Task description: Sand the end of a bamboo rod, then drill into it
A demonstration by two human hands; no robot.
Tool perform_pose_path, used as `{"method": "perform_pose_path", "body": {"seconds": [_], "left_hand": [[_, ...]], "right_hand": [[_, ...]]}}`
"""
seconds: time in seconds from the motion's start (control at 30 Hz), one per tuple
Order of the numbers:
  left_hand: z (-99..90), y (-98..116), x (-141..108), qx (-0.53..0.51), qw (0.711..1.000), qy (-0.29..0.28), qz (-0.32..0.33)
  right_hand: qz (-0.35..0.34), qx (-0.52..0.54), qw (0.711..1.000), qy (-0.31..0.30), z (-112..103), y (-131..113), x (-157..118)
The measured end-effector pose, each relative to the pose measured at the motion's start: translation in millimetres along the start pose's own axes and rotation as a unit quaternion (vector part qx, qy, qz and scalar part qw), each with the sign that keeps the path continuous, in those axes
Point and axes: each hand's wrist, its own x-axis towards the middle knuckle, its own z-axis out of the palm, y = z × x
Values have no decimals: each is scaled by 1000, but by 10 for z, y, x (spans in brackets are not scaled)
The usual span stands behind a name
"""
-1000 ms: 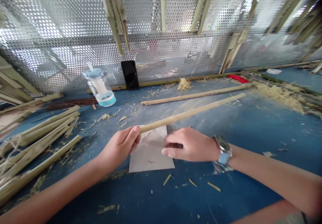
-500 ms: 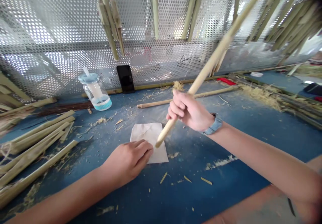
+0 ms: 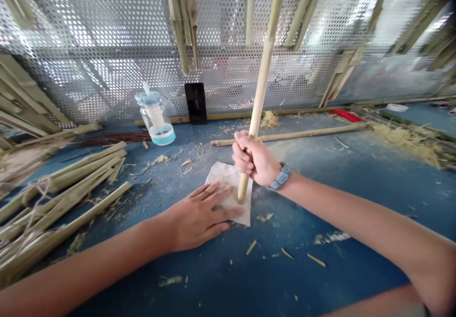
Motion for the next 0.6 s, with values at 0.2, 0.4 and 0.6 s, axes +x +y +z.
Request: {"method": "perform_pose_path", "body": {"seconds": [0.2, 0.4, 0.6], "left_hand": [[-19, -48, -24, -26, 1000, -4, 14], [-32, -44, -32, -30, 1000, -8, 6], [-55, 14, -26, -23, 999, -20, 8]], "right_hand": [[77, -55, 990, -101, 46, 165, -95], [-65, -137, 988, 35, 48, 147, -102], [-128, -268, 955, 11, 11, 38, -120]]}}
